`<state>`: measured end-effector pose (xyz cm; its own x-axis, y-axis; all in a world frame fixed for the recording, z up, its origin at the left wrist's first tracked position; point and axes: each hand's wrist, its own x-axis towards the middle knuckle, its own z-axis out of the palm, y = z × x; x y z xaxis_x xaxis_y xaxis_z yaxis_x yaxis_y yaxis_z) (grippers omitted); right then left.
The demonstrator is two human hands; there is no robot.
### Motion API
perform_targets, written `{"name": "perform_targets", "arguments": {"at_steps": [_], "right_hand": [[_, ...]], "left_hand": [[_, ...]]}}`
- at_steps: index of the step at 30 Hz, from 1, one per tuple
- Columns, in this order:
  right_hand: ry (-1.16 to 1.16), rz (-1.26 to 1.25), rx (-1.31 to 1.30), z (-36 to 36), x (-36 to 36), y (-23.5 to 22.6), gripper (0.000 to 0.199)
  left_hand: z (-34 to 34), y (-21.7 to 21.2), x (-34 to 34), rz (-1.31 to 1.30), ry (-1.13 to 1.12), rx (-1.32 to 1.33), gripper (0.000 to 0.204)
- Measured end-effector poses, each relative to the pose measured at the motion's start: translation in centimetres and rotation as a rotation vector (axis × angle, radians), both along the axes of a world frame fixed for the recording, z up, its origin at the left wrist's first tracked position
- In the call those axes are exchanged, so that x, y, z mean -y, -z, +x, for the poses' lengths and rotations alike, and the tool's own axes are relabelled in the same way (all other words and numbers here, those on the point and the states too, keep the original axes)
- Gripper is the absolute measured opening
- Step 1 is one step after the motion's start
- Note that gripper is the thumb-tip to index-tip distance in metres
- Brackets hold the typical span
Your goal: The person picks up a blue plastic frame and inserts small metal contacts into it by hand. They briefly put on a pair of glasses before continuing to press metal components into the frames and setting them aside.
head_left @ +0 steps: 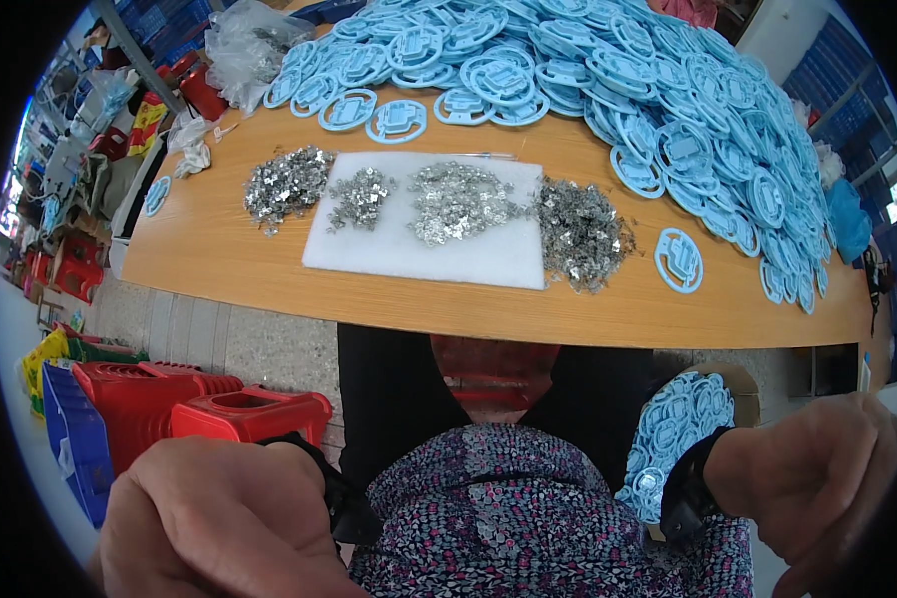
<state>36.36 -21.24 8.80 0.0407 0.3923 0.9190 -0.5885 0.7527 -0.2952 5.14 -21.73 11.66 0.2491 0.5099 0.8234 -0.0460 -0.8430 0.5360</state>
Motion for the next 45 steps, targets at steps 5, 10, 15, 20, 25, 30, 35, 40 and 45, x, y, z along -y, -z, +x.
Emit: {"name": "perform_targets", "arguments": {"at_steps": [5,10,15,20,25,30,35,40,45], "right_hand": [[0.015,0.0,0.077,0.4,-0.1,-0.6,0.03],[0.018,-0.017,0.144,-2.5,-1.2,-0.3,0.03],[-0.009,-0.032,0.196,2.8,0.5,0.6,0.031],[-0.02,-0.051,0.24,1.2,-0.5,1.0,0.032],[0.295,-0.23,0.102,-3.5,-3.2,3.9,0.014],[0.323,-0.516,0.434,-5.3,-5.4,5.2,0.021],[0.124,-0.533,0.421,-5.4,-7.4,8.2,0.014],[0.268,-0.921,0.369,-7.1,-8.0,9.7,0.016],[0.209,-1.014,0.733,-6.4,-8.9,10.1,0.056]], "left_hand": [[-1.5,1.5,2.9,-0.041,0.028,0.032,0.02],[-2.5,2.6,4.5,-0.098,0.046,0.054,0.02],[-2.3,2.9,4.3,-0.154,0.034,0.062,0.02],[-2.0,3.1,5.0,-0.213,0.038,0.061,0.021],[-0.1,2.9,0.8,-0.222,0.059,0.069,0.021],[3.4,8.6,-3.9,0.077,-0.308,0.401,0.012],[3.2,10.8,-4.3,-0.18,-0.186,0.167,0.013],[4.5,14.1,-5.0,-0.306,-0.381,0.114,0.034],[6.6,15.1,-6.4,-0.286,-0.385,0.126,0.037]]}}
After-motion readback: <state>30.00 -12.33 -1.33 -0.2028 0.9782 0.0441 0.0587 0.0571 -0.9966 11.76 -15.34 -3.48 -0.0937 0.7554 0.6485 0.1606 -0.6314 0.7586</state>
